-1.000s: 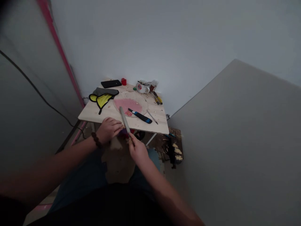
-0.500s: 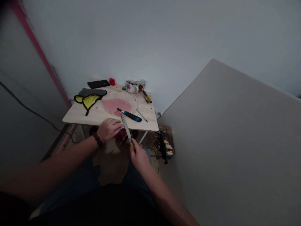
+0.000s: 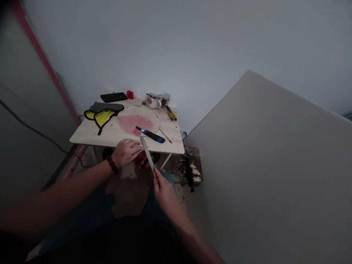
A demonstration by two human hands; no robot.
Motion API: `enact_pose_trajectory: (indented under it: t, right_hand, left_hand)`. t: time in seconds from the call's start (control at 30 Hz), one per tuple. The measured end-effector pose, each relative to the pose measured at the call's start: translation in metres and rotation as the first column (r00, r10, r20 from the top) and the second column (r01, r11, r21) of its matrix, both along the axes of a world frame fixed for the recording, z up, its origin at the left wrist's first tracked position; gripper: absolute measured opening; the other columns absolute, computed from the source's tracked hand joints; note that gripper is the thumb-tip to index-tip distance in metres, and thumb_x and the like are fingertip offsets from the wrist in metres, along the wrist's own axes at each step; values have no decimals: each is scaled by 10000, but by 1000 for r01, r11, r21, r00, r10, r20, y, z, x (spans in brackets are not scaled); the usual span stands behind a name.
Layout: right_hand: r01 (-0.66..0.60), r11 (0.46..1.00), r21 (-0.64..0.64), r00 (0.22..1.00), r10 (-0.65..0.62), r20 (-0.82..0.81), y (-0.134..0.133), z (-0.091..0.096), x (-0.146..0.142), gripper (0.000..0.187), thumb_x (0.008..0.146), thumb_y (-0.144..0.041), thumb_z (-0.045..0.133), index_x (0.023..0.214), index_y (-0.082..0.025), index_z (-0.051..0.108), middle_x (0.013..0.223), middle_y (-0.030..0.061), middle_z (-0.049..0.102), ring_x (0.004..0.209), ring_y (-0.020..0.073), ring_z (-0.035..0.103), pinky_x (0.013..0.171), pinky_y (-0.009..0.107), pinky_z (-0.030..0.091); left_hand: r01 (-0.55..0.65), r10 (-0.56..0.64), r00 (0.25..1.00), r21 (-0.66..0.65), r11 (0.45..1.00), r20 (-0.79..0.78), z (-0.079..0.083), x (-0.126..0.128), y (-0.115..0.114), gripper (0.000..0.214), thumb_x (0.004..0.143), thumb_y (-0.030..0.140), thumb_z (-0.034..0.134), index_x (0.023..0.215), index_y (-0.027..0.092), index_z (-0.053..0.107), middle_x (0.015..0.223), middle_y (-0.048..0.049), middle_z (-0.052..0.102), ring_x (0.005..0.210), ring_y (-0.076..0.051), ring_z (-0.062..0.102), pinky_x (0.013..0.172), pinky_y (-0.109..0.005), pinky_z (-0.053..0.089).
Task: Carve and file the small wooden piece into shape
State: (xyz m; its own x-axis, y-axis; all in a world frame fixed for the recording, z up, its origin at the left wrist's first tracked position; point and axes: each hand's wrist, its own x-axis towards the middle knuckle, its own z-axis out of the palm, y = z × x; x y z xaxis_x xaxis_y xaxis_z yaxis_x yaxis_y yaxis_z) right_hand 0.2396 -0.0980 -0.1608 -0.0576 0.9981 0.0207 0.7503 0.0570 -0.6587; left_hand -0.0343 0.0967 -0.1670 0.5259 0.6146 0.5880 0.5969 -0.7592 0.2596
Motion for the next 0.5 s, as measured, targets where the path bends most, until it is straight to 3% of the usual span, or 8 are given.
enact_pose_trajectory:
  t: [0.13,0.37,0.5]
  right_hand:
    - [-3,1000,-25,994,6,112,10,10,-4,591,1178,-334,500,1748,-217,604,1564,166,786,1346,326,818,1153,445,639]
    - [0,998,-56,962,16,273,78,39,-42,587,1184,-325,545,1768,-282,585,1426,131,860,1188,310,863,1032,354,632]
    - [14,999,-51,970,-2,243,51,32,-27,576,1196,-354,520,1759,-259,597,1445,136,854,1200,311,867,1025,359,644]
  left_hand:
    - [41,-40,999,-35,999,33,-3,0,3,296,1172,350,630,1281,347,905,1287,-98,865,1140,-318,755,1018,-550,556]
    - [42,-41,998,-9,999,39,-3,-2,4,316,1182,349,610,1307,332,899,1300,-102,872,1119,-317,759,1020,-548,559]
    - [25,-22,997,-33,999,67,-2,1,3,310,1181,359,612,1263,332,910,1269,-93,885,1124,-318,773,1022,-557,569]
